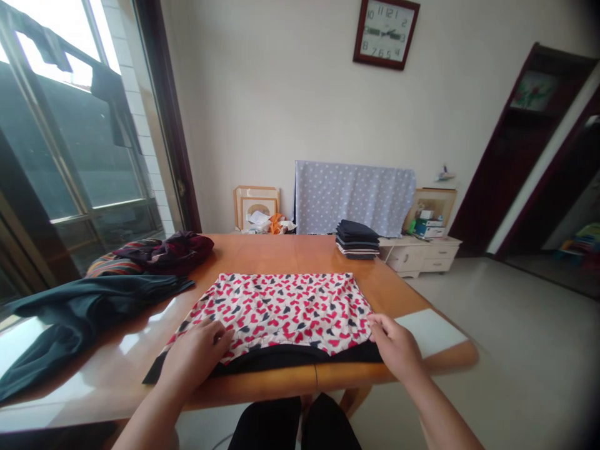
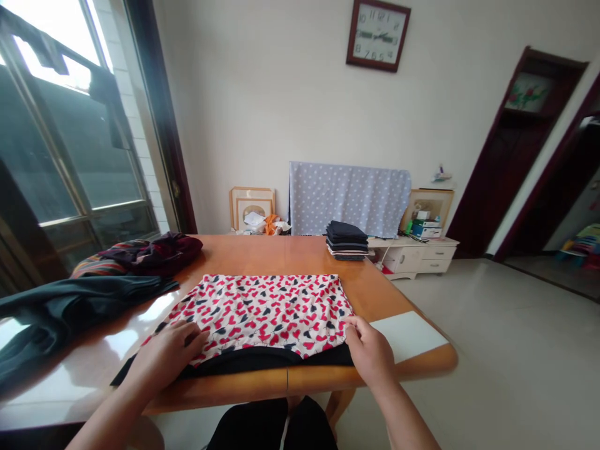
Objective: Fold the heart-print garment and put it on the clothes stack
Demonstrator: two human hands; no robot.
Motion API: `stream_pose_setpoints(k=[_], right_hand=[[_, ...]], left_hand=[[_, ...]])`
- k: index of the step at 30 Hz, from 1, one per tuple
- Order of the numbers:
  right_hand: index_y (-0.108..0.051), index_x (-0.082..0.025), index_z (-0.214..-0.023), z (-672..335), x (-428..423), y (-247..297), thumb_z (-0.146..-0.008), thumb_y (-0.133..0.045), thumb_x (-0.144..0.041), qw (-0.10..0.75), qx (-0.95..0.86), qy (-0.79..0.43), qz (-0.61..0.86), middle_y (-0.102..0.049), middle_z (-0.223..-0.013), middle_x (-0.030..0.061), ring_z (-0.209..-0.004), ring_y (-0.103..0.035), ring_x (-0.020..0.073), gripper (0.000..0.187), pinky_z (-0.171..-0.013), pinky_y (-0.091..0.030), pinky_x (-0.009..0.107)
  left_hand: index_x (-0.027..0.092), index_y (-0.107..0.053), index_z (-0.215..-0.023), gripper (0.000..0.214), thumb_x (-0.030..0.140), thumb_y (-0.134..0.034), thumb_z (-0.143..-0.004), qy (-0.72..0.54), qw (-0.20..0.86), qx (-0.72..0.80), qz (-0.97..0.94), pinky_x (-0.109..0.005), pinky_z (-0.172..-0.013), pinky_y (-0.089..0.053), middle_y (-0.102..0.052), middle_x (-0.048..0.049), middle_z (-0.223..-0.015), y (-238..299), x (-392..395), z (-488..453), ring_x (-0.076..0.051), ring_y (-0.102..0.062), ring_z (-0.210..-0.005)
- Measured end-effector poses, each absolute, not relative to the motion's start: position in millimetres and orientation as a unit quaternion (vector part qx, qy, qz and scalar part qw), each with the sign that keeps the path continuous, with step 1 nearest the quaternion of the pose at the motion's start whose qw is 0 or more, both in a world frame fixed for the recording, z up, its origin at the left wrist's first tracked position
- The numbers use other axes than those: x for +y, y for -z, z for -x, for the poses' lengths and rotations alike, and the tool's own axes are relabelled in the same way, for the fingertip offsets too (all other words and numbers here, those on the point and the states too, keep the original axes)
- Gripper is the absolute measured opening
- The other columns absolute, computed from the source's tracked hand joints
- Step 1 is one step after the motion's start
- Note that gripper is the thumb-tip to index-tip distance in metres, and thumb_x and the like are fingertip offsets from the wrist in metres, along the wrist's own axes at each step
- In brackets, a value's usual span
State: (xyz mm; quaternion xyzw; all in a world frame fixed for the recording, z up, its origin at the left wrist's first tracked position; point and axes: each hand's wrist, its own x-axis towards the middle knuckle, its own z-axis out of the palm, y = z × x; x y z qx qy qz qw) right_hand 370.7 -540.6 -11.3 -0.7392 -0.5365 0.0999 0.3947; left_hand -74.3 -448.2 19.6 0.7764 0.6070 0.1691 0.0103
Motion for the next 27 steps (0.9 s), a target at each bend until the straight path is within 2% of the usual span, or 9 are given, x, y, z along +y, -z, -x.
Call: stream_pose_setpoints(k=[3,5,8,11,14,18,24,27], right_hand=[[-0.07,-0.027,-0.108,-394,-540,14,-0.09,-0.047,-0.045,0.449,-0.486,-0.067,0.747,-0.077,-0.097,0.0047,-0.087,-0.071,0.0249,0.034,-0.073,-0.049,0.031],[-0.069,-0.026,-0.109,-402,-539,13,-0.09,-0.048,-0.046,0.454,-0.465,-0.039,0.759,-0.077,-0.1,0.006,-0.09,-0.07,0.0254,0.034,-0.073,-0.048,0.032],[-0.068,-0.029,-0.104,-400,-537,8,-0.091,-0.049,-0.048,0.399,-0.466,-0.037,0.789,-0.076,-0.098,0.0051,-0.088,-0.069,0.0246,0.03,-0.068,-0.044,0.03],[-0.067,-0.03,-0.09,-388,-534,3,-0.091,-0.051,-0.051,0.317,-0.477,-0.038,0.818,-0.075,-0.092,0.0035,-0.08,-0.066,0.0229,0.027,-0.061,-0.037,0.029],[-0.063,-0.027,-0.075,-379,-532,1,-0.089,-0.055,-0.044,0.264,-0.498,-0.008,0.826,-0.071,-0.087,0.0033,-0.078,-0.063,0.0213,0.023,-0.059,-0.03,0.029],[-0.058,-0.025,-0.071,-379,-532,-4,-0.088,-0.053,-0.034,0.27,-0.518,0.025,0.811,-0.069,-0.083,0.0018,-0.077,-0.06,0.0199,0.02,-0.061,-0.029,0.029],[-0.055,-0.025,-0.068,-390,-538,-8,-0.089,-0.052,-0.04,0.231,-0.497,-0.028,0.836,-0.067,-0.072,0.0,-0.066,-0.057,0.0192,0.026,-0.059,-0.027,0.029],[-0.06,-0.026,-0.074,-394,-534,-12,-0.089,-0.053,-0.044,0.257,-0.499,-0.045,0.827,-0.071,-0.08,-0.0007,-0.073,-0.062,0.0202,0.024,-0.061,-0.033,0.028]], left_hand=[[0.024,-0.062,-0.076,0.041,0.056,-0.044,-0.094,-0.161,0.008,0.605,-0.78,-0.028,-0.06,-0.03,-0.069,-0.004,-0.083,-21,-442,68,-0.02,-0.061,-0.073],[0.024,-0.062,-0.077,0.037,0.053,-0.045,-0.094,-0.16,0.011,0.591,-0.791,-0.029,-0.061,-0.03,-0.07,-0.0041,-0.083,-25,-437,59,-0.021,-0.062,-0.073],[0.025,-0.064,-0.081,0.033,0.048,-0.045,-0.095,-0.175,0.038,0.543,-0.82,-0.029,-0.065,-0.035,-0.07,-0.0043,-0.085,-29,-430,37,-0.022,-0.063,-0.077],[0.024,-0.068,-0.087,0.031,0.047,-0.048,-0.095,-0.198,0.066,0.497,-0.842,-0.03,-0.073,-0.04,-0.07,-0.0054,-0.09,-29,-423,17,-0.022,-0.063,-0.082],[0.024,-0.07,-0.089,0.03,0.047,-0.052,-0.094,-0.203,0.074,0.493,-0.843,-0.03,-0.077,-0.043,-0.069,-0.0072,-0.097,-23,-417,6,-0.023,-0.063,-0.089],[0.026,-0.07,-0.093,0.029,0.049,-0.053,-0.094,-0.203,0.066,0.5,-0.839,-0.03,-0.081,-0.044,-0.069,-0.0073,-0.106,-13,-411,5,-0.024,-0.064,-0.096],[0.026,-0.071,-0.095,0.029,0.049,-0.053,-0.094,-0.196,0.079,0.506,-0.836,-0.032,-0.084,-0.044,-0.068,-0.0079,-0.109,-8,-410,8,-0.026,-0.063,-0.101],[0.026,-0.07,-0.099,0.03,0.049,-0.052,-0.095,-0.193,0.079,0.508,-0.836,-0.032,-0.085,-0.044,-0.068,-0.0068,-0.11,-7,-409,7,-0.025,-0.062,-0.101]])
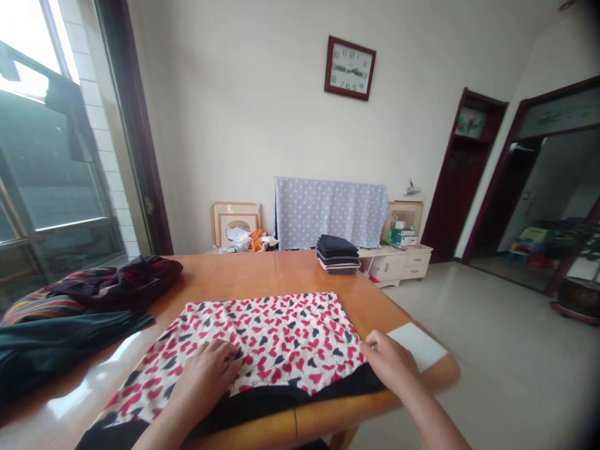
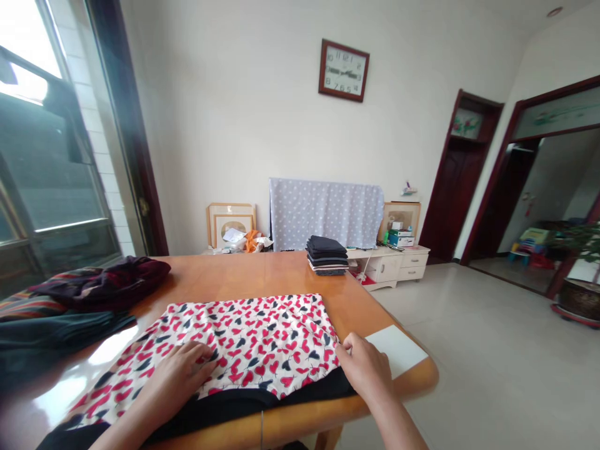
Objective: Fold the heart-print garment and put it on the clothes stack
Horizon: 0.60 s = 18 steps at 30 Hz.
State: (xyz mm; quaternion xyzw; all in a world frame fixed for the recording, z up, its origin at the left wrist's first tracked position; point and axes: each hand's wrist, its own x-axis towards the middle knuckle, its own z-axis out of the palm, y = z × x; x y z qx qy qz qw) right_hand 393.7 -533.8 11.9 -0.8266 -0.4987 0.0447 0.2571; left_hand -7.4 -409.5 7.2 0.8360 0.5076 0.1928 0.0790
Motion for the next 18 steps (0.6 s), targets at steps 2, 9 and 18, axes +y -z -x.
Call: stream_pose_setpoints(k=[2,9,18], right_hand=[[-0.064,-0.027,-0.081,-394,-524,-18,-0.091,-0.05,-0.044,0.304,-0.517,-0.038,0.799,-0.073,-0.088,-0.0004,-0.082,-0.065,0.02,0.025,-0.066,-0.039,0.028],[-0.061,-0.02,-0.134,-381,-429,-43,-0.098,-0.037,-0.04,0.346,-0.589,-0.05,0.729,-0.065,-0.136,0.0078,-0.125,-0.06,0.0223,0.048,-0.102,-0.044,0.03],[-0.056,0.0,-0.138,-368,-341,5,-0.096,-0.039,-0.027,0.193,-0.593,-0.059,0.779,-0.055,-0.143,0.0262,-0.14,-0.045,0.0346,0.053,-0.117,-0.031,0.046]], left_hand=[[0.026,-0.07,-0.099,0.03,0.049,-0.051,-0.096,-0.193,0.077,0.509,-0.836,-0.032,-0.085,-0.043,-0.068,-0.0062,-0.109,-7,-409,7,-0.024,-0.062,-0.101],[0.026,-0.07,-0.094,0.023,0.045,-0.057,-0.091,-0.229,0.099,0.515,-0.82,-0.031,-0.085,-0.043,-0.068,-0.0044,-0.105,-6,-413,7,-0.024,-0.062,-0.101],[0.024,-0.07,-0.088,0.016,0.038,-0.064,-0.084,-0.271,0.171,0.514,-0.795,-0.029,-0.086,-0.044,-0.068,-0.0047,-0.102,-17,-427,9,-0.022,-0.061,-0.097]])
